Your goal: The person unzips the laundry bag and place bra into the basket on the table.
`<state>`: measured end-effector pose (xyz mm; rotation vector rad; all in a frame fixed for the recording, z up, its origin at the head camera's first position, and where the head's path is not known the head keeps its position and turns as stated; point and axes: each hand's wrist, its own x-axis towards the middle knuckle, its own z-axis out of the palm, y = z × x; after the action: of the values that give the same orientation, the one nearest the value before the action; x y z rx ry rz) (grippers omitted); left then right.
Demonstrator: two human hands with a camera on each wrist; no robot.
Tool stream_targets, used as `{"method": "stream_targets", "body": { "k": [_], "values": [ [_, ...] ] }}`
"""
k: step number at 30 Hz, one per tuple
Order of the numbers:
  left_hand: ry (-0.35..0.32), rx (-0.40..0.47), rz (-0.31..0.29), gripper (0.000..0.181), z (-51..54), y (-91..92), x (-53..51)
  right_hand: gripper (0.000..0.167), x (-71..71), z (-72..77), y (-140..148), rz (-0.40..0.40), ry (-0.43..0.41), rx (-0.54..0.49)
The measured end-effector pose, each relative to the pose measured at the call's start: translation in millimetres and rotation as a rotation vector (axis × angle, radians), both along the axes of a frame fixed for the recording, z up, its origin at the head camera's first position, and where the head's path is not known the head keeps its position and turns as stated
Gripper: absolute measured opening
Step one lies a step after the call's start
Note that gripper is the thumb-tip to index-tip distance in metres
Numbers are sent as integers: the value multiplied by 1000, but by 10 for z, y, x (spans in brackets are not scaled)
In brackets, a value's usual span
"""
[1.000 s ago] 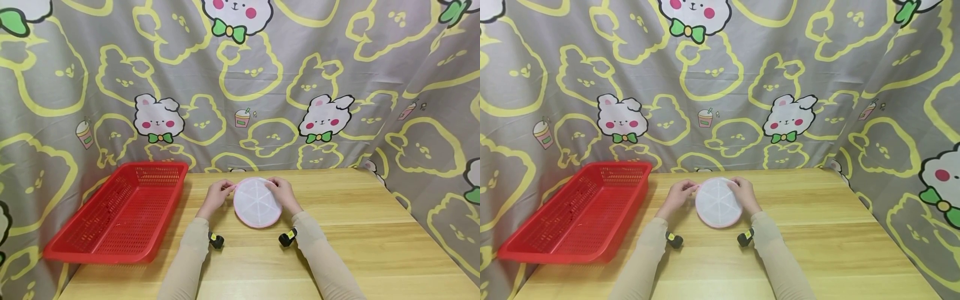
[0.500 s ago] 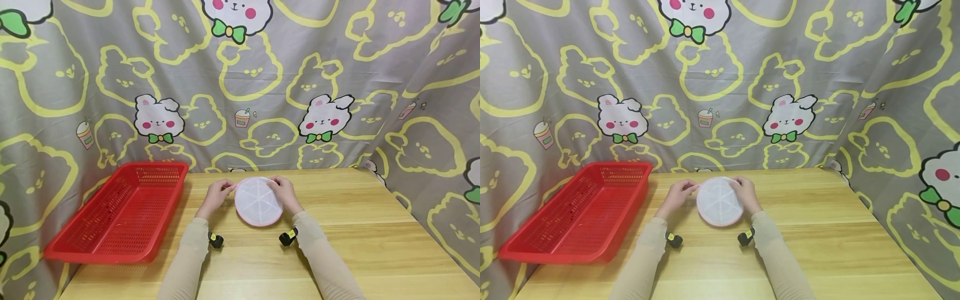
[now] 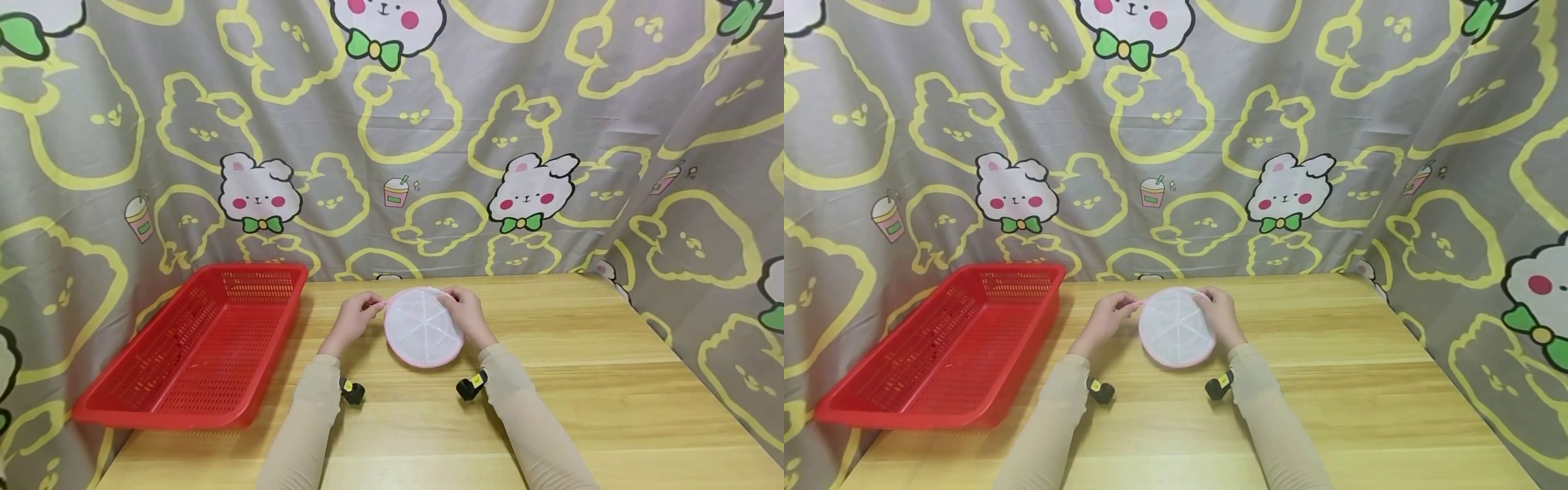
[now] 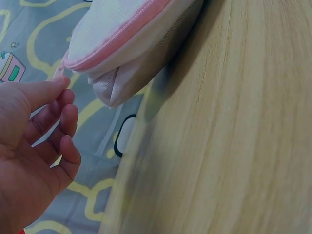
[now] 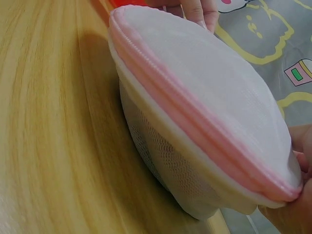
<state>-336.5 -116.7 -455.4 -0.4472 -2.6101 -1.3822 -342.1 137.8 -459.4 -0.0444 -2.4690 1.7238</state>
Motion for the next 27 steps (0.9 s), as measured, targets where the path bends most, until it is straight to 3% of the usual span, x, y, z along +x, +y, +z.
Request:
{"method": "stream_targets", "body": {
  "k": [13,27],
  "values": [
    [11,12,-24,11,23,3,-3,24,14,19,15,-6,1,-8],
    [3,12,-63,17,12,-24,7,22,22,22,67,-50,-48,-88]
  ]
}}
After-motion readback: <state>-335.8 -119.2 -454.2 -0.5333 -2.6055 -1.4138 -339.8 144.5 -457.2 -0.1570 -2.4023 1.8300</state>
